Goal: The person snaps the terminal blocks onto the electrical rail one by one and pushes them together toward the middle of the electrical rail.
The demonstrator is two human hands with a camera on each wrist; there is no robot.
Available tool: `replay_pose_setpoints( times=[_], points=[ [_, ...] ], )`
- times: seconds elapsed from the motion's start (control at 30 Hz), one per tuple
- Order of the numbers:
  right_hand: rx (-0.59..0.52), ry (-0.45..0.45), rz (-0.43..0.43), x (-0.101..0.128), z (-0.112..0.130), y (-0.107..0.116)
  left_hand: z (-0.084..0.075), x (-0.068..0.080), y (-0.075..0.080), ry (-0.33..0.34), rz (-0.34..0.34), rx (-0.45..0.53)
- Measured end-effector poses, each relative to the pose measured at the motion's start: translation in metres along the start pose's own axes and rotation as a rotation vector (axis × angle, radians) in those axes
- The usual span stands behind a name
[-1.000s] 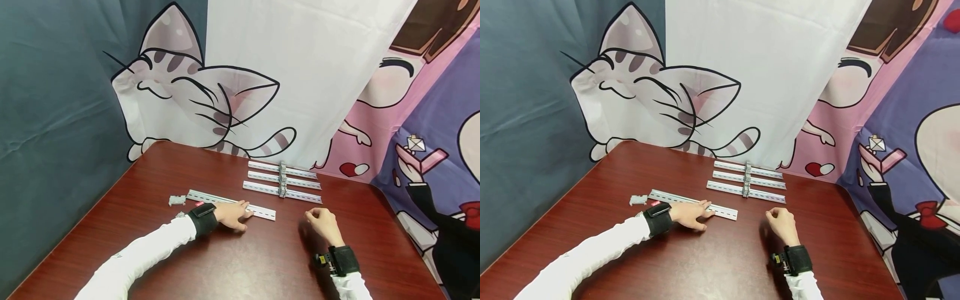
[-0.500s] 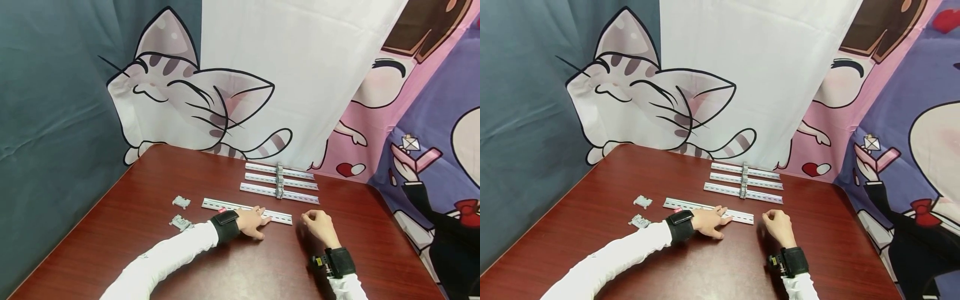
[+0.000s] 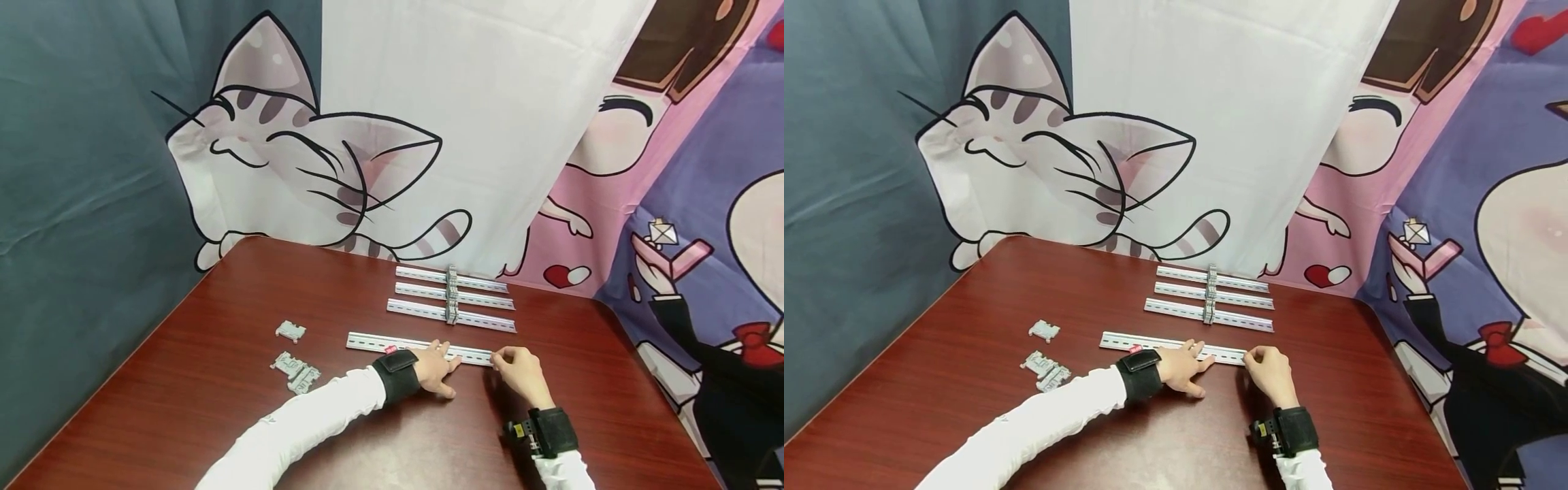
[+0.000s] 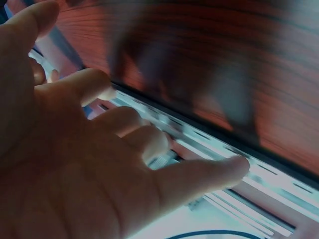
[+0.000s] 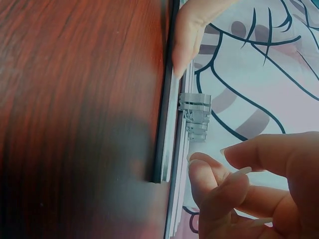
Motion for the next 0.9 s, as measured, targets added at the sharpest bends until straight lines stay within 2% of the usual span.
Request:
replay_pose_setpoints(
  times=[0.17,0.3,0.4,0.5,0.57,0.63,0.7,0.8,0.9],
  points=[
    [-0.019,-0.022,-0.010,0.004,-0.003,0.001,-0.012,-0.004,0.003,0.056,-0.020,-0.010],
    [-0.025,-0.041,-0.015,0.007,-0.007,0.002,-0.018,-0.006,0.007,0.070,-0.067,-0.011],
    [-0.013,-0.061,-0.028,0.010,-0.011,0.006,-0.021,-0.006,0.012,0.016,-0.085,0.011],
    [-0.005,-0.052,-0.016,0.008,-0.009,0.003,-0.006,0.001,0.014,-0.084,-0.082,0.094],
    [-0.006,-0.040,-0.010,0.007,-0.007,0.003,0.013,0.011,0.018,-0.140,-0.102,0.164],
    [-0.006,-0.025,-0.007,0.006,-0.004,0.004,0.040,0.027,0.024,-0.195,-0.166,0.230],
    [-0.005,-0.009,-0.009,0.004,0.000,0.005,0.074,0.046,0.027,-0.187,-0.247,0.287],
    [0.002,0.009,-0.001,0.000,0.008,0.006,0.131,0.079,0.024,-0.096,-0.376,0.331],
    [0.006,0.020,0.007,-0.001,0.015,0.004,0.181,0.104,0.007,0.102,-0.419,0.354]
  ],
)
Point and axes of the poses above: each hand's wrist, its own x-axis away from the middle knuckle, its own y-axis out of the back of the hand, z = x × y, the point moved 3 cm from there along -x, towards the middle knuckle, and after that the axes turned 13 degrees about z, right-handed, at the moved point
